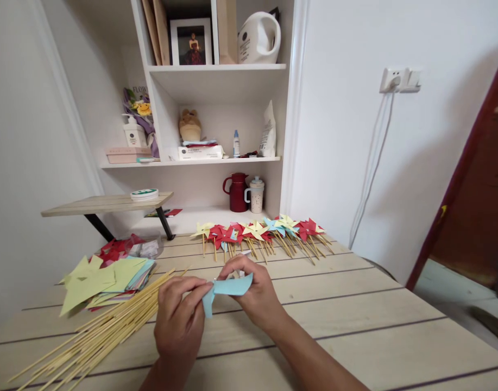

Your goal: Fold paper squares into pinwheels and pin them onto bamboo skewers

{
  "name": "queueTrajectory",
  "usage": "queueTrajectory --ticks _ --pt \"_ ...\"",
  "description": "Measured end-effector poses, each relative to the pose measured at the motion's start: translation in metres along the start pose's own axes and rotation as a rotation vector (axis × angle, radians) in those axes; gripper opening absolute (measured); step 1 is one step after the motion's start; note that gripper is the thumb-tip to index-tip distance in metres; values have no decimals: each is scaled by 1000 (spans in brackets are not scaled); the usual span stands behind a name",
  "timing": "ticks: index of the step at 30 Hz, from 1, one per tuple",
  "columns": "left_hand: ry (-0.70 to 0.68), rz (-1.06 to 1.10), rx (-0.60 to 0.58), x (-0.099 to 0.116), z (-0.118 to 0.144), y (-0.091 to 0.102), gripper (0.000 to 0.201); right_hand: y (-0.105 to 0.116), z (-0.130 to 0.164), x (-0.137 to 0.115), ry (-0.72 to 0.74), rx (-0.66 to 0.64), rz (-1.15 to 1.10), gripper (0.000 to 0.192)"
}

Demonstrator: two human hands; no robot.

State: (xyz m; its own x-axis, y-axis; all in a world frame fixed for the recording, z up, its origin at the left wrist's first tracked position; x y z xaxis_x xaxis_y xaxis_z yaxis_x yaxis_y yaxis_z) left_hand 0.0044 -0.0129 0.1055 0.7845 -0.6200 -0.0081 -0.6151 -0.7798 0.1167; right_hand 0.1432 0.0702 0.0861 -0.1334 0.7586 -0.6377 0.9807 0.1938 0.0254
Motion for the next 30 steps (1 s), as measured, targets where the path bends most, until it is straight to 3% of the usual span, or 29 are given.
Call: queueTrajectory --ticks 5,10,23,30 --pt "-17 -22 -3 3 -1 2 27 -4 -1 -16 119 -59 70 6" --pt "-31 6 -14 3 -2 2 26 -7 -2 -26 157 -85 136 12" --pt "20 89 -89 -2 1 -7 10 -8 1 -28 243 -72 249 17" --pt "-44 0 -99 4 7 -13 35 4 -1 -32 301 35 325 18"
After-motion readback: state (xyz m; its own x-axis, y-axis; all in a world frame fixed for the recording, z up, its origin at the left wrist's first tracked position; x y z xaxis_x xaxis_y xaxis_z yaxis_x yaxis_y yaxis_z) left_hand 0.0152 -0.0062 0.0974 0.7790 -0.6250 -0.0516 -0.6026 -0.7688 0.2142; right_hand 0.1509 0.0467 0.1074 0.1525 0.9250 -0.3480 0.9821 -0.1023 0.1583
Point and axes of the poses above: each hand's wrist, its own z-axis away from the middle knuckle, its own y-axis out of the back of the hand, x = y × z, the point moved 10 cm from there along -z, towards the middle knuckle, and after that the axes turned 5 degrees about -z, right-handed, at the moved point
